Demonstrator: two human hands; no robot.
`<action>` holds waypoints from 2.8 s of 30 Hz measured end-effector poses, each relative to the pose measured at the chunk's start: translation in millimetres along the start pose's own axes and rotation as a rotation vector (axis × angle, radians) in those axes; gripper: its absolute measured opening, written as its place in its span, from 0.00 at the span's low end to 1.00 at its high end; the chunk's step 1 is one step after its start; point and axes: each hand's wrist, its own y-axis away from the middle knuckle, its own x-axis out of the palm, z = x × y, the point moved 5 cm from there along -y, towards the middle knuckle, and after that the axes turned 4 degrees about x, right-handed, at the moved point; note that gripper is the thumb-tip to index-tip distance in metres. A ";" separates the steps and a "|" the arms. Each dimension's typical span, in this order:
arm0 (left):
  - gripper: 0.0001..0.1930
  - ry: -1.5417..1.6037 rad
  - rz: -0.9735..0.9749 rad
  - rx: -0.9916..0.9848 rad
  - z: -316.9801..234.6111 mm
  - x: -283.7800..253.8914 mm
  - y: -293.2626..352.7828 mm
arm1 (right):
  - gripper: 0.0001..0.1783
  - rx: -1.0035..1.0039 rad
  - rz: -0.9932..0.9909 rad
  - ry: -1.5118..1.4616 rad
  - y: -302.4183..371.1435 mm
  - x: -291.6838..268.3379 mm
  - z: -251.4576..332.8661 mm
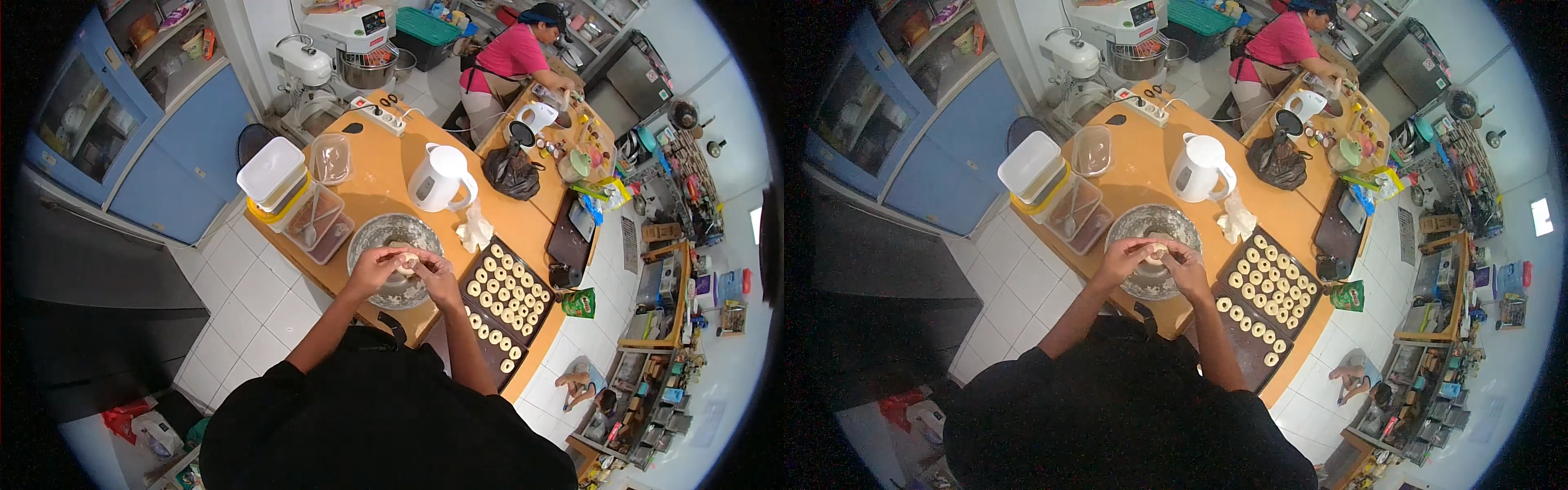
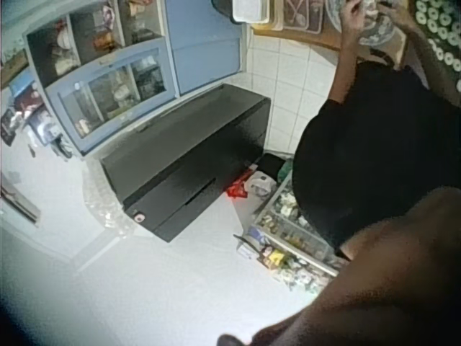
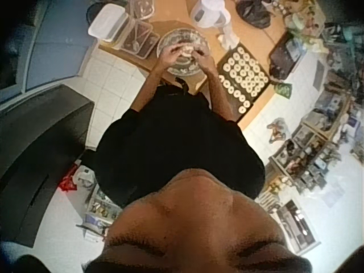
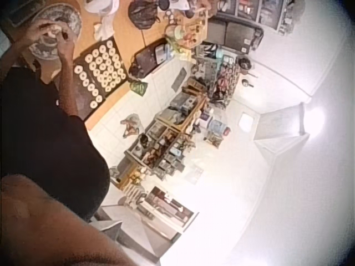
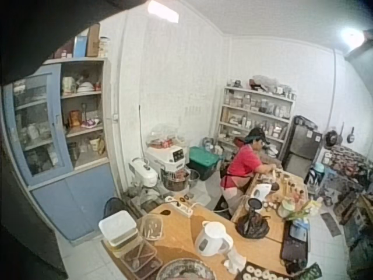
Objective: The person shapes pieces of dough into small rings by hand and places them onto a baking sheet already containing several rows of similar dough rings. They also gather and knead a larger piece of dough in a bowl.
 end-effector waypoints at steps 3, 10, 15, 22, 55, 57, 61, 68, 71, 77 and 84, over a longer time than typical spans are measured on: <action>0.14 0.076 -0.017 -0.100 15.6 -5.2 -0.9 | 0.14 0.032 -0.007 -0.040 -1.8 -3.0 -8.8; 0.16 0.673 -0.023 -0.248 8.6 4.1 3.7 | 0.15 0.106 -0.034 -0.268 3.1 4.3 -1.9; 0.18 0.466 0.010 -0.225 5.4 3.2 4.2 | 0.16 0.081 -0.029 -0.121 -0.2 -6.4 -14.4; 0.19 0.034 -0.009 0.034 -3.2 2.8 4.2 | 0.15 0.195 0.114 -0.235 -2.3 5.4 -1.0; 0.08 0.342 -0.137 -0.226 13.1 0.4 17.8 | 0.08 0.082 0.039 -0.411 4.6 11.3 -17.9; 0.08 0.248 -0.112 -0.225 11.6 -1.1 18.8 | 0.08 0.053 0.052 -0.472 5.9 11.3 -17.9; 0.10 0.111 -0.028 -0.113 11.7 -5.1 17.1 | 0.09 0.115 0.025 -0.434 9.6 14.4 -13.1; 0.13 -0.022 0.000 -0.169 17.2 -9.7 24.3 | 0.11 0.183 0.040 -0.525 6.7 15.8 -25.4; 0.13 0.102 -0.056 -0.118 8.3 -7.8 27.3 | 0.10 0.219 0.010 -0.458 10.5 18.2 -26.5; 0.12 0.025 -0.040 -0.067 6.7 -0.5 28.6 | 0.08 0.136 0.048 -0.457 3.5 13.6 -31.4; 0.13 0.060 -0.154 -0.024 31.7 -19.1 25.2 | 0.08 0.158 0.029 -0.264 2.8 24.5 -25.1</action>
